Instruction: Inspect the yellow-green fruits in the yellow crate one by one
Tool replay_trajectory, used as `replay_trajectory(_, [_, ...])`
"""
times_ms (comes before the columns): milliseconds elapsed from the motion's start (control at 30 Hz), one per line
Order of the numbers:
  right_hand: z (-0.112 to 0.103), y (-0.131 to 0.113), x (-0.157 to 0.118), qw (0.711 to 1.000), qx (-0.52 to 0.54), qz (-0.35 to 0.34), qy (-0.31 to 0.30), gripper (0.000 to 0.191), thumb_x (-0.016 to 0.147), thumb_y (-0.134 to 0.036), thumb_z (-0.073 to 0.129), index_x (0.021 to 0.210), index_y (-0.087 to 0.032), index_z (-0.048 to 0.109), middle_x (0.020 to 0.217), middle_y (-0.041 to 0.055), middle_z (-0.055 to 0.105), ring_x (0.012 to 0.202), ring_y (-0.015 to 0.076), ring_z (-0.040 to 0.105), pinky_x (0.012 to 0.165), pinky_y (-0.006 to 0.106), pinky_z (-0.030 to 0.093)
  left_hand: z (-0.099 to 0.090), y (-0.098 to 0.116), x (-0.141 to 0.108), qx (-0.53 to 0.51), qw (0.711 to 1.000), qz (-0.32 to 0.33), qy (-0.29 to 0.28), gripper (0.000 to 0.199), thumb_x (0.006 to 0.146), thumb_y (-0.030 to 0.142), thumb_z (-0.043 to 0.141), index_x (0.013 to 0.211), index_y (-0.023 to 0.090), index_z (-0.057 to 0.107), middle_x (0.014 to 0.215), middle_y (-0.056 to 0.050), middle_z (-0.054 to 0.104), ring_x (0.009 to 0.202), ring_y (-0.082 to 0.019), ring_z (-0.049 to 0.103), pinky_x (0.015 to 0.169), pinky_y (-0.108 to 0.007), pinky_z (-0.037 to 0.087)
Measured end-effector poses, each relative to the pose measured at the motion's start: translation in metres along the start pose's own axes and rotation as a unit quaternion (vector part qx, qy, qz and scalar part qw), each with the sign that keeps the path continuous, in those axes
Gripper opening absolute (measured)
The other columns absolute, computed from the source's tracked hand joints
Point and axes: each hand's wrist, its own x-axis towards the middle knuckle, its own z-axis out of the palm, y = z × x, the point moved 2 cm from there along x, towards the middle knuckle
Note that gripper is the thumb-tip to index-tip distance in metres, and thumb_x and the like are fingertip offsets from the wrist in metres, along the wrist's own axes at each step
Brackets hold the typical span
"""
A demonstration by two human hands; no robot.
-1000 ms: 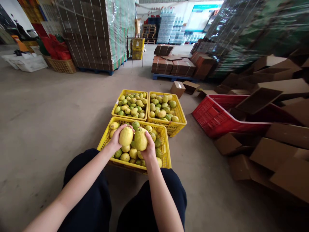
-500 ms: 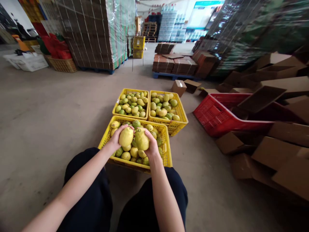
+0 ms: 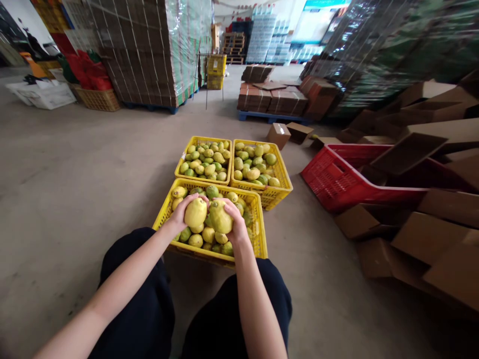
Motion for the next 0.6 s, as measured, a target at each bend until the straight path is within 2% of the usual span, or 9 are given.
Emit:
replay_trajectory(200, [0.0013,-0.0045,-0.0036,0.999,-0.020,-0.014,-0.023,0.030,0.064,-0.036,0.076,0.088,-0.019,0.076,0.079,0.0033,0.075,0.068,0.0202,0.067,0.059,0.029,0.054,0.0013,0.0014,-0.0026,0.022,0.999,0.022,-0.030,0.029,0.071,0.047,0.074,0.072,0.018,0.074,0.076,-0.008,0.073,0.056,-0.016,0.064,0.056,-0.027,0.051])
replay_trajectory(333, [-0.0007,-0.0044,-0.0037,1.000,-0.018,-0.014,-0.017,0.028,0.065,-0.035,0.077,0.088,-0.019,0.075,0.079,0.0041,0.075,0.068,0.0204,0.067,0.060,0.030,0.053,0.0012,0.0010,-0.0020,0.023,0.999,0.017,-0.030,0.030,0.073,0.048,0.073,0.072,0.017,0.073,0.075,-0.007,0.073,0.061,-0.019,0.066,0.057,-0.028,0.050])
replay_trajectory(600, [-0.0048,0.0026,-0.0002,1.000,-0.013,-0.012,-0.006,0.027,0.066,-0.034,0.075,0.089,-0.021,0.074,0.083,0.0027,0.076,0.082,0.0248,0.072,0.065,0.032,0.057,-0.0045,-0.0020,0.0023,-0.006,1.000,0.003,-0.015,0.032,0.069,0.048,0.075,0.075,0.017,0.074,0.076,-0.009,0.074,0.071,-0.024,0.072,0.056,-0.029,0.051])
